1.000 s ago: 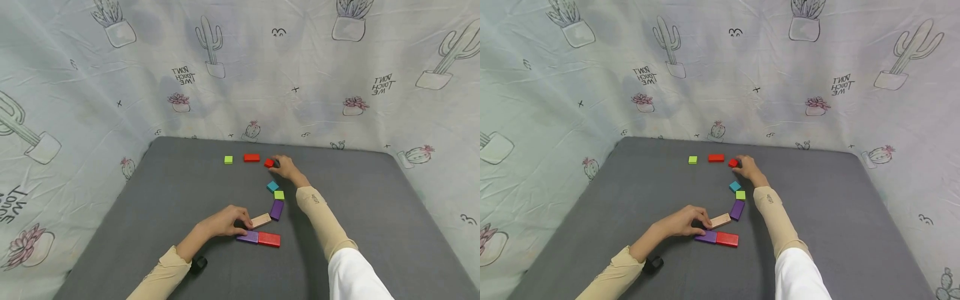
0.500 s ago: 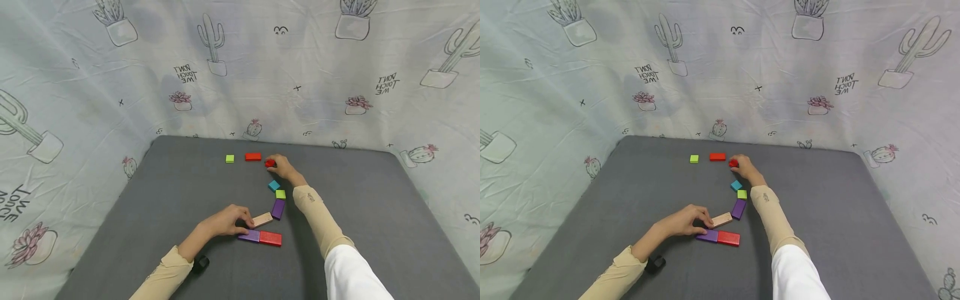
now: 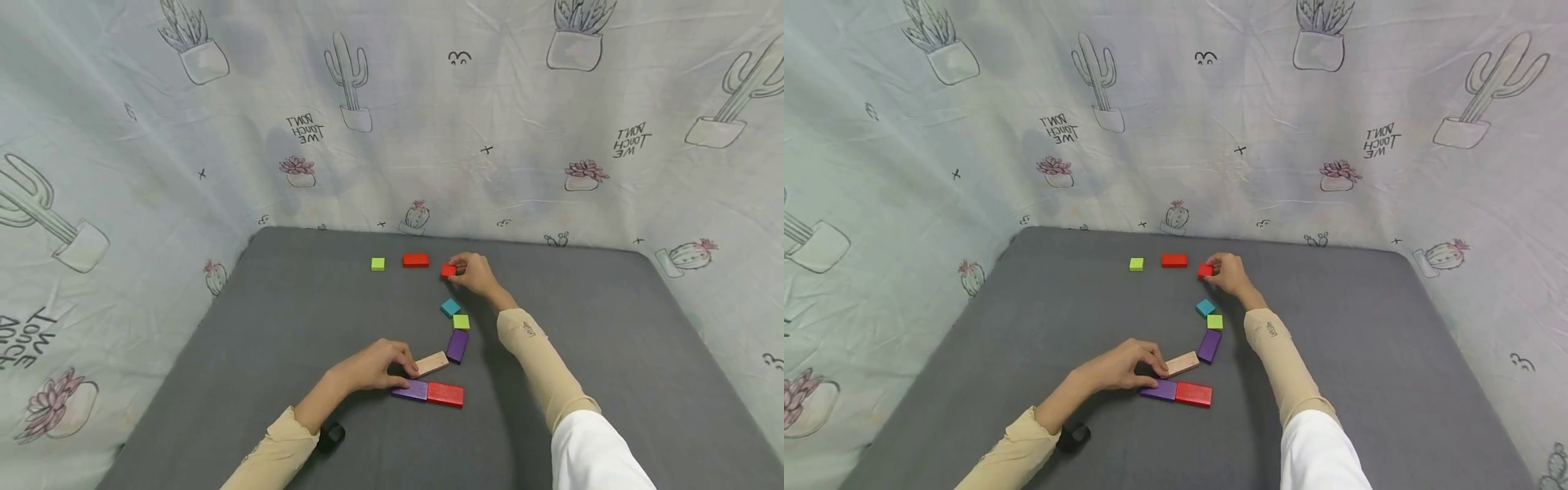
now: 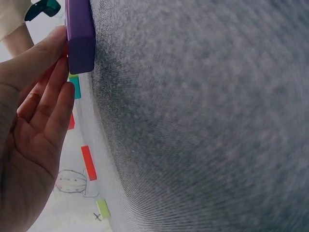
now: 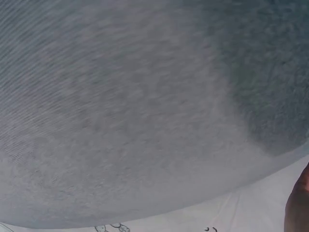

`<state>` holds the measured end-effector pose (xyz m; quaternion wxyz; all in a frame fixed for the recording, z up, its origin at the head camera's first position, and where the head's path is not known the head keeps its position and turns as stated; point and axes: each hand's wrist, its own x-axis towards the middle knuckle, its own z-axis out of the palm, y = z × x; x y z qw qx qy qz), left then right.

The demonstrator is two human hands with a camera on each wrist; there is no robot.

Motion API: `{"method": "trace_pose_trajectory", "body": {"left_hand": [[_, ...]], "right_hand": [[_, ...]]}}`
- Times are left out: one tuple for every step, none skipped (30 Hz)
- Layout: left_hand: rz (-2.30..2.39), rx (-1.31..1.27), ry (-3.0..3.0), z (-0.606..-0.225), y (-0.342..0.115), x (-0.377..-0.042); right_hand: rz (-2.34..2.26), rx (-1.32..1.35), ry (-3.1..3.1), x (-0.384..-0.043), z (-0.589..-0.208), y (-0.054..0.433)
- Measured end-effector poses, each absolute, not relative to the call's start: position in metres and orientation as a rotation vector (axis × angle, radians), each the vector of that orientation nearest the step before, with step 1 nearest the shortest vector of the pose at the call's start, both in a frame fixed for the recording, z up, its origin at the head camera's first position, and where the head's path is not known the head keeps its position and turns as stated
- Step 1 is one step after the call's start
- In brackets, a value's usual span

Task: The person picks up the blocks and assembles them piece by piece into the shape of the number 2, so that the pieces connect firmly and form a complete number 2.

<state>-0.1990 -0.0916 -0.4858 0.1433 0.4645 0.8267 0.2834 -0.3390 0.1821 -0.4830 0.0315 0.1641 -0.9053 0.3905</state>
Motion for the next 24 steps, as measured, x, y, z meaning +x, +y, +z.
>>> {"method": "trace_pose_trajectory", "body": {"left_hand": [[0.818, 1.339, 2.382, -0.486, -0.091, -0.199], [0.818, 1.34, 2.38, -0.487, -0.09, -0.198], [0.818, 1.336, 2.38, -0.486, -0.09, -0.198], [0.819, 1.333, 2.381, -0.486, -0.09, -0.198], [0.818, 1.331, 2.383, -0.485, -0.09, -0.198], [0.818, 1.328, 2.385, -0.484, -0.09, -0.198], [0.817, 1.325, 2.386, -0.484, -0.09, -0.198], [0.814, 1.322, 2.387, -0.484, -0.09, -0.198], [0.812, 1.315, 2.388, -0.483, -0.09, -0.198], [0.81, 1.31, 2.388, -0.483, -0.09, -0.198], [0.806, 1.307, 2.39, -0.483, -0.09, -0.198], [0.805, 1.3, 2.39, -0.483, -0.089, -0.198], [0.803, 1.296, 2.392, -0.484, -0.089, -0.198], [0.801, 1.294, 2.393, -0.484, -0.089, -0.198], [0.801, 1.292, 2.394, -0.484, -0.089, -0.198], [0.801, 1.29, 2.395, -0.485, -0.088, -0.198], [0.801, 1.288, 2.396, -0.485, -0.088, -0.198], [0.799, 1.285, 2.397, -0.485, -0.088, -0.198], [0.797, 1.283, 2.398, -0.484, -0.088, -0.198], [0.799, 1.279, 2.397, -0.484, -0.088, -0.198], [0.801, 1.274, 2.396, -0.483, -0.087, -0.198], [0.803, 1.269, 2.394, -0.483, -0.087, -0.198], [0.806, 1.266, 2.393, -0.483, -0.087, -0.198], [0.809, 1.264, 2.391, -0.483, -0.087, -0.198]], "right_hand": [[1.21, 0.522, -2.788, -0.338, -0.483, 0.184], [1.225, 0.544, -2.785, -0.337, -0.482, 0.187], [1.23, 0.571, -2.782, -0.336, -0.481, 0.188], [1.24, 0.603, -2.774, -0.335, -0.48, 0.19], [1.256, 0.633, -2.764, -0.334, -0.479, 0.191], [1.272, 0.662, -2.752, -0.333, -0.478, 0.192], [1.28, 0.699, -2.729, -0.332, -0.477, 0.193], [1.291, 0.725, -2.718, -0.331, -0.476, 0.194], [1.294, 0.745, -2.713, -0.33, -0.474, 0.194], [1.303, 0.765, -2.706, -0.33, -0.473, 0.194], [1.301, 0.779, -2.708, -0.329, -0.471, 0.194], [1.299, 0.789, -2.715, -0.329, -0.47, 0.193], [1.291, 0.792, -2.723, -0.329, -0.469, 0.192], [1.283, 0.79, -2.744, -0.329, -0.468, 0.191], [1.275, 0.788, -2.758, -0.328, -0.467, 0.189], [1.268, 0.794, -2.766, -0.328, -0.467, 0.187], [1.261, 0.8, -2.777, -0.328, -0.467, 0.185], [1.261, 0.803, -2.787, -0.328, -0.467, 0.183], [1.256, 0.811, -2.793, -0.327, -0.467, 0.182], [1.256, 0.824, -2.795, -0.326, -0.467, 0.18], [1.259, 0.833, -2.8, -0.325, -0.466, 0.179], [1.254, 0.851, -2.799, -0.324, -0.466, 0.178], [1.252, 0.863, -2.802, -0.323, -0.466, 0.177], [1.249, 0.876, -2.8, -0.322, -0.466, 0.176]]}}
